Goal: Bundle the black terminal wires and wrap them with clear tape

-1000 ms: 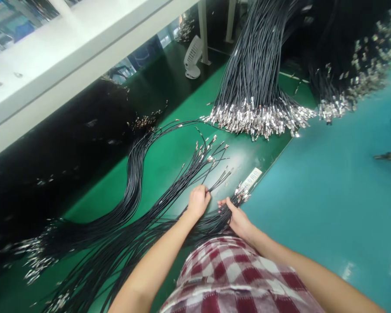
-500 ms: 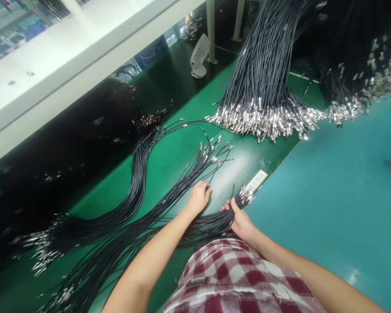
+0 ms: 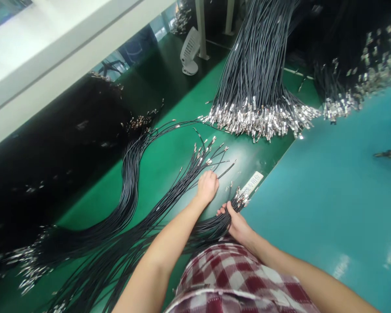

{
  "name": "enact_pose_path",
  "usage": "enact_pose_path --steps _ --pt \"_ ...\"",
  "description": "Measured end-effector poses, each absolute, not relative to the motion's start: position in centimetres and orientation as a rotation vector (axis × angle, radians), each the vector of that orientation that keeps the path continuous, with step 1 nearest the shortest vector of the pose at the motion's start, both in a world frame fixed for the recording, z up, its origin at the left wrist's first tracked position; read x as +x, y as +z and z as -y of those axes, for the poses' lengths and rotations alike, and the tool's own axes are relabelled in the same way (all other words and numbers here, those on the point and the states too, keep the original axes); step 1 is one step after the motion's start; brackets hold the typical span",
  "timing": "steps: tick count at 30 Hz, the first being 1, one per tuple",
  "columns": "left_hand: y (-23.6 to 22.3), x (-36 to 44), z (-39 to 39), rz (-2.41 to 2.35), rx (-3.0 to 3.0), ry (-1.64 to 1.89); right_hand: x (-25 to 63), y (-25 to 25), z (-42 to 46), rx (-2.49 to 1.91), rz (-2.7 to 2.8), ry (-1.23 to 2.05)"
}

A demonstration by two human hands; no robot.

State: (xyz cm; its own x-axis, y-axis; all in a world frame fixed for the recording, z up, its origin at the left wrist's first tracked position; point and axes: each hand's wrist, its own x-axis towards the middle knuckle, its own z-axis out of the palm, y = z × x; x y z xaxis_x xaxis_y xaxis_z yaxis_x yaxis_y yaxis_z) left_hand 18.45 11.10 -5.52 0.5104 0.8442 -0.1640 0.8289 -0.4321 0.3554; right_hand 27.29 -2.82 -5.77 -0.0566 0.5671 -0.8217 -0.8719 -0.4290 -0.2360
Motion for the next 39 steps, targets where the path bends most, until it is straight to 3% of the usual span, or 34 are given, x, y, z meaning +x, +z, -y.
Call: enact_pose_path --steps 9,16,26,31,36,39 --pt "-5.8 19.4 -11.7 -1.48 2.338 -0.213 27.4 -5.9 2.8 -1.091 -0.402 1.725" --pt "-2.5 15.9 -6.3 -1.328 2.107 0.135 27.6 -5.3 2.7 -1.009 -0.409 1.715" --pt "-1.5 13.4 2.3 -1.309 1.928 0.161 27.7 -5.1 3.7 -1.263 -0.258 1.753" --pt "-1.4 11.9 -0.4 -1.252 1.854 0.14 27.8 -5.6 4.0 -1.266 -0.274 1.773" --pt "-2.5 8.1 -6.5 -1.764 2.151 0.132 27.6 -6.0 3.6 -1.283 -0.283 1.736" --pt "-3.1 6.6 -8.5 -1.824 2.146 0.041 27.6 -6.1 3.5 -1.232 -0.342 1.736"
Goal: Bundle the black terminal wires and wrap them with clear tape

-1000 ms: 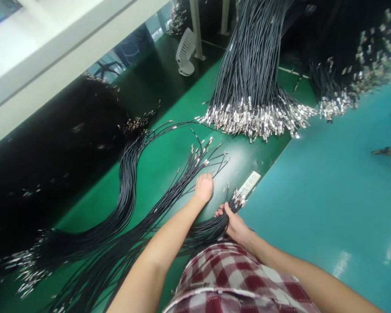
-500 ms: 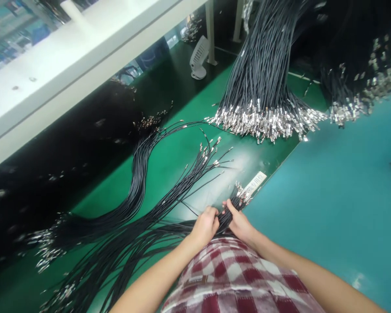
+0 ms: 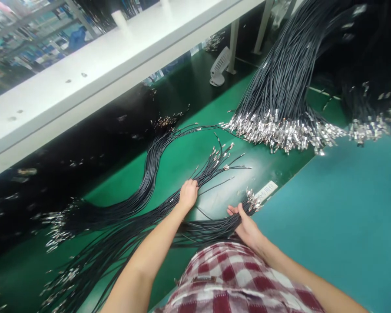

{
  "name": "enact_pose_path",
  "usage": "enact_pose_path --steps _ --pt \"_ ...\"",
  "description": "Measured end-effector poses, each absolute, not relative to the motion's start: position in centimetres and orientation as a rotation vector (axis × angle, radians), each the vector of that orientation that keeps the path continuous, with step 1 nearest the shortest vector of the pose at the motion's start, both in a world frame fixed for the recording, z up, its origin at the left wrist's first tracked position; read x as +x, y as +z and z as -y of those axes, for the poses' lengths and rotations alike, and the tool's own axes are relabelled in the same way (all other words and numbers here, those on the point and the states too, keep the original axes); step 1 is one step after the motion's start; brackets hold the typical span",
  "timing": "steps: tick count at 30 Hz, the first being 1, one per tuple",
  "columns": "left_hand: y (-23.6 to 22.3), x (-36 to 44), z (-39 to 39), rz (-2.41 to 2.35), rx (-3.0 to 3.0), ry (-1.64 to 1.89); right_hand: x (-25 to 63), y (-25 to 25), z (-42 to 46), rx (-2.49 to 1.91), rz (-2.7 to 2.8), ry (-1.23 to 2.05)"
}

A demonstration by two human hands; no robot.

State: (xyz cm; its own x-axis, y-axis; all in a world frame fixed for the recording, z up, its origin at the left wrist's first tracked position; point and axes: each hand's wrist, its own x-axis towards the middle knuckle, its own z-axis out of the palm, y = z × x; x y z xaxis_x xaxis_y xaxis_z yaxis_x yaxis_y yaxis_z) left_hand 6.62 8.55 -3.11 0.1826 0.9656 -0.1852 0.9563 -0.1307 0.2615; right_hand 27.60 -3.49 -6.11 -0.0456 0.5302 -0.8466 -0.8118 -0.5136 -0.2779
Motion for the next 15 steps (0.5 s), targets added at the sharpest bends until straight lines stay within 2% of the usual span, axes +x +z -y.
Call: enact_pose_path --steps 6,9,15 --pt "-2.2 5.5 -6.4 -1.586 2.099 0.391 27.7 -6.1 3.3 -1.178 -0.419 1.725" --pt "-2.2 5.0 -4.5 -1.533 2.115 0.244 27.7 -6.0 3.0 -1.163 -0.454 1.735" --pt "-2.5 3.4 -2.8 -1.768 2.212 -0.262 27.8 -5.7 2.8 -1.131 -0.453 1.754"
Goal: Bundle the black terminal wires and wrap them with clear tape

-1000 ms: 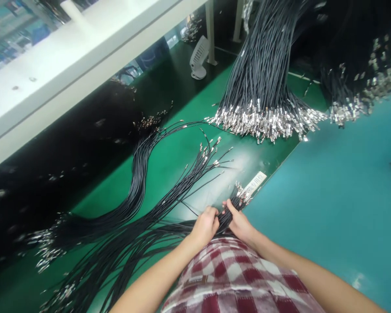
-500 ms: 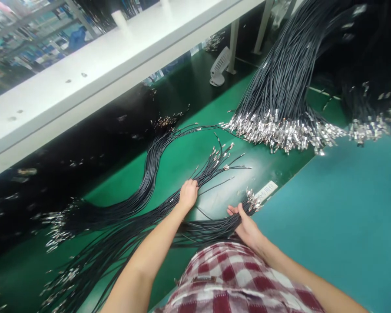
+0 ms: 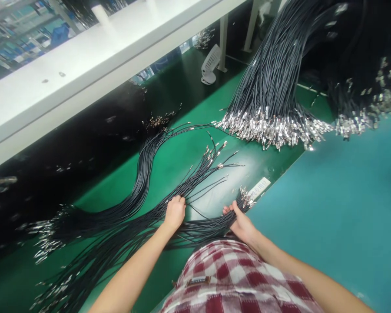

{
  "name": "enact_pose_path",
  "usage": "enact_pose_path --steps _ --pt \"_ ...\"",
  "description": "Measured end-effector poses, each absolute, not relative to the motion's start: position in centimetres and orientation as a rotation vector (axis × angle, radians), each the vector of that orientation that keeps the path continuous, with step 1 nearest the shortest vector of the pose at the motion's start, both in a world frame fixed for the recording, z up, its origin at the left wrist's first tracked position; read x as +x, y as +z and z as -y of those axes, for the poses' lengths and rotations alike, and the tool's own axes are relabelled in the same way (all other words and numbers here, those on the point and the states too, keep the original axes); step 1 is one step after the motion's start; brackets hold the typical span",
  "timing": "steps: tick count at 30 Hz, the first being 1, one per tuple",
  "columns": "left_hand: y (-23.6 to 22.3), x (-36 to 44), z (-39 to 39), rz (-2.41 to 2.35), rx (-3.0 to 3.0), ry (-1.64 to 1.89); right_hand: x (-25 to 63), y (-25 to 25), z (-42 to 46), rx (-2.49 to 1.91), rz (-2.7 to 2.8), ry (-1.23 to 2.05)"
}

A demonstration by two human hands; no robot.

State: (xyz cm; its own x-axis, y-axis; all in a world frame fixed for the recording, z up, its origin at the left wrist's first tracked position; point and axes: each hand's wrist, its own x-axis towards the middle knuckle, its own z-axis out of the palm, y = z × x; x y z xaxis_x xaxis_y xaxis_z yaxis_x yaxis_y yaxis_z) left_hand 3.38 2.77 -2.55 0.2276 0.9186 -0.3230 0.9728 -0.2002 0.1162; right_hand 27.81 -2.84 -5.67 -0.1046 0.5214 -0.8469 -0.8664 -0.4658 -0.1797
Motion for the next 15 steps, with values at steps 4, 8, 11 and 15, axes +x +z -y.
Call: enact_pose_path --steps 4,8,11,15 --pt "-2.5 4.8 -3.4 -1.666 2.334 -0.149 27.9 -5.9 2.8 -1.124 -0.462 1.761" --pt "-3.5 8.2 -5.5 -1.632 2.295 -0.21 27.9 -6.1 2.8 -1.126 -0.468 1.758" --pt "-3.8 9.6 -6.3 -1.637 2.225 -0.262 27.9 -6.0 2.8 -1.138 -0.445 1.763" --pt "-2.4 9.7 -3.4 -1.473 2.219 -0.024 27.7 -5.7 2.9 -1.087 -0.32 1.764"
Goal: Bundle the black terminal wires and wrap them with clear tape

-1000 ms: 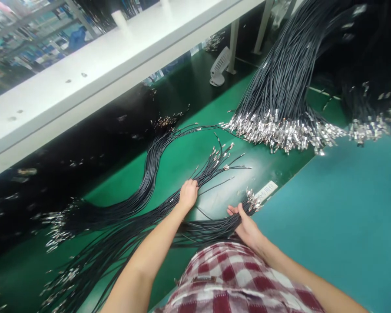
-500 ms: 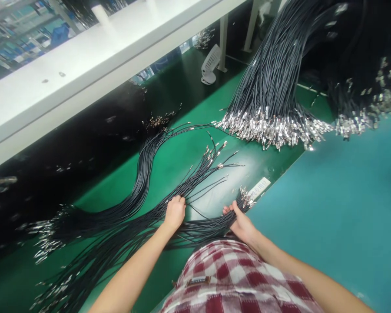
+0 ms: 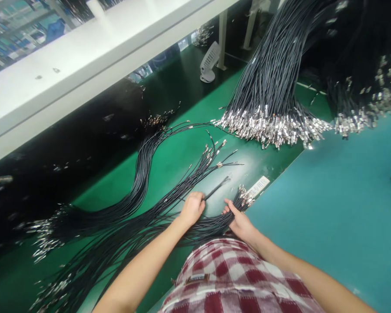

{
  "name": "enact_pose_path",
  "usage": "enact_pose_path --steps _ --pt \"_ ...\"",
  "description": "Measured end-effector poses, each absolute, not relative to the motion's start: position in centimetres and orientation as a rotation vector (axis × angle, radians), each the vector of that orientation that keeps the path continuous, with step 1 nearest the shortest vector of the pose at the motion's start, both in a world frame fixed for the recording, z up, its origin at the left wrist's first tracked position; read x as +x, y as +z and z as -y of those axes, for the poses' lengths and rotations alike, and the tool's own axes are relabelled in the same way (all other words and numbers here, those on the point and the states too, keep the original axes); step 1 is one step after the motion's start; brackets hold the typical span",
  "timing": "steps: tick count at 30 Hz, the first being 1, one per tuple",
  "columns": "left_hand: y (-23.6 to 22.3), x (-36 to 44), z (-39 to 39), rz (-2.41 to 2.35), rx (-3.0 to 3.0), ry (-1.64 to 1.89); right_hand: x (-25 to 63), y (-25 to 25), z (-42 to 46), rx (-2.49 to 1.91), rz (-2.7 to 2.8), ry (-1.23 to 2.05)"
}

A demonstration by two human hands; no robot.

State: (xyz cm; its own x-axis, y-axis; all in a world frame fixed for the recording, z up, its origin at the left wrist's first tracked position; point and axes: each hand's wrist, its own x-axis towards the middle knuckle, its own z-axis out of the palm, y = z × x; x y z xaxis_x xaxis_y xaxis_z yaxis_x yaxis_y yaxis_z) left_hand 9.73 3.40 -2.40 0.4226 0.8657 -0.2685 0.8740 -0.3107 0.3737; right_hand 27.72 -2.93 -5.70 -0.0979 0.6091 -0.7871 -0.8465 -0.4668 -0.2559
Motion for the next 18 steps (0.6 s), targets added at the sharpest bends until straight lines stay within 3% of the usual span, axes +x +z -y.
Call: enact_pose_path --steps 6,12,18 --pt "-1.4 10.1 1.8 -1.187 2.175 0.063 27.5 -6.0 3.2 -1.219 -0.255 1.743" --pt "-3.2 8.5 -6.1 -1.557 2.239 0.159 27.4 -6.5 3.2 -1.21 -0.27 1.698" --pt "-4.6 9.9 -11.0 -1.712 2.304 -0.196 27.6 -6.1 3.0 -1.157 -0.34 1.738"
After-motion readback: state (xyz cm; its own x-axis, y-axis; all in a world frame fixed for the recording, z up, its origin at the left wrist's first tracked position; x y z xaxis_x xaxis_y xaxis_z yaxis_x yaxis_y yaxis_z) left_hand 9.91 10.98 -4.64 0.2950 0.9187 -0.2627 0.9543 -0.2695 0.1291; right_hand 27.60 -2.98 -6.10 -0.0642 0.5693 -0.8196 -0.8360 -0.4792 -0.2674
